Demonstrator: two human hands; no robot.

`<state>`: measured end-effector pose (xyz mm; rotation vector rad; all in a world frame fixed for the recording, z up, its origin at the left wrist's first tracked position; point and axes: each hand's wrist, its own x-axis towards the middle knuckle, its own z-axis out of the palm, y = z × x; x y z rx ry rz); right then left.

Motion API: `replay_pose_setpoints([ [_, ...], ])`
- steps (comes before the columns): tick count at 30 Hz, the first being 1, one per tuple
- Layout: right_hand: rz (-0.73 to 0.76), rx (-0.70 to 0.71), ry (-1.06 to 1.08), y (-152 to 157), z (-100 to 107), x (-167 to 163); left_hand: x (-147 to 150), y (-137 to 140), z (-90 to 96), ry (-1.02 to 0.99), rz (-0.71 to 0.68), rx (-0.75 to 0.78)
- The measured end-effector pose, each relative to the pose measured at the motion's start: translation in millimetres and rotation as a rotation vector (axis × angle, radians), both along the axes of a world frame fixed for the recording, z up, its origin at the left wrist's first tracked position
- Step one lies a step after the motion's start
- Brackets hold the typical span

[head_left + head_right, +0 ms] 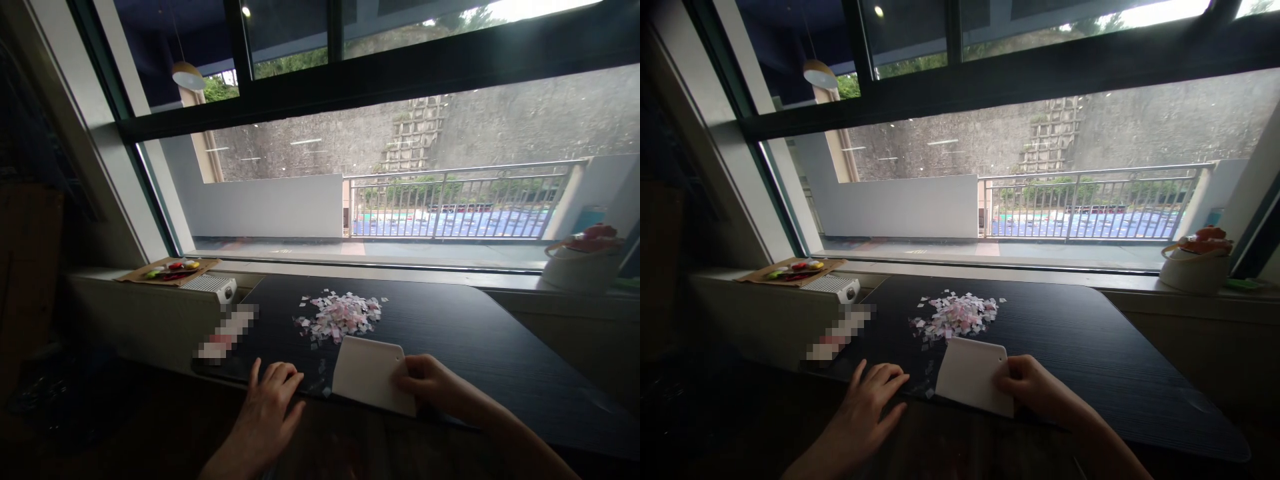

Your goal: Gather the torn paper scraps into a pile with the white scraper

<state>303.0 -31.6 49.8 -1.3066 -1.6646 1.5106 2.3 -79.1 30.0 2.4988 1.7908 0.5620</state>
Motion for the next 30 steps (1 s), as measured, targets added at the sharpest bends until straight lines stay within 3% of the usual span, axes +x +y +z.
replay_pose_setpoints([
  [6, 0.060, 0.011, 0.041, -1.4, -1.2, -7.2, -0.4, 0.3, -1.0, -0.009, 0.005, -0.018],
  [11, -0.115, 0.148, 0.050, 20.3, -2.8, -17.9, 2.6, -0.9, 3.7, -0.002, 0.015, -0.056],
  [14, -0.147, 0.179, 0.000, 33.2, -2.8, -26.0, 3.6, -1.8, 6.2, 0.005, 0.023, -0.074],
  [25, 0.045, 0.040, -0.020, 22.1, 6.5, -28.1, 1.4, -1.9, 4.0, -0.024, 0.015, -0.050],
  [30, -0.025, 0.044, -0.008, 23.8, 3.6, -23.7, -6.2, -1.7, 3.6, -0.030, 0.037, 0.006],
])
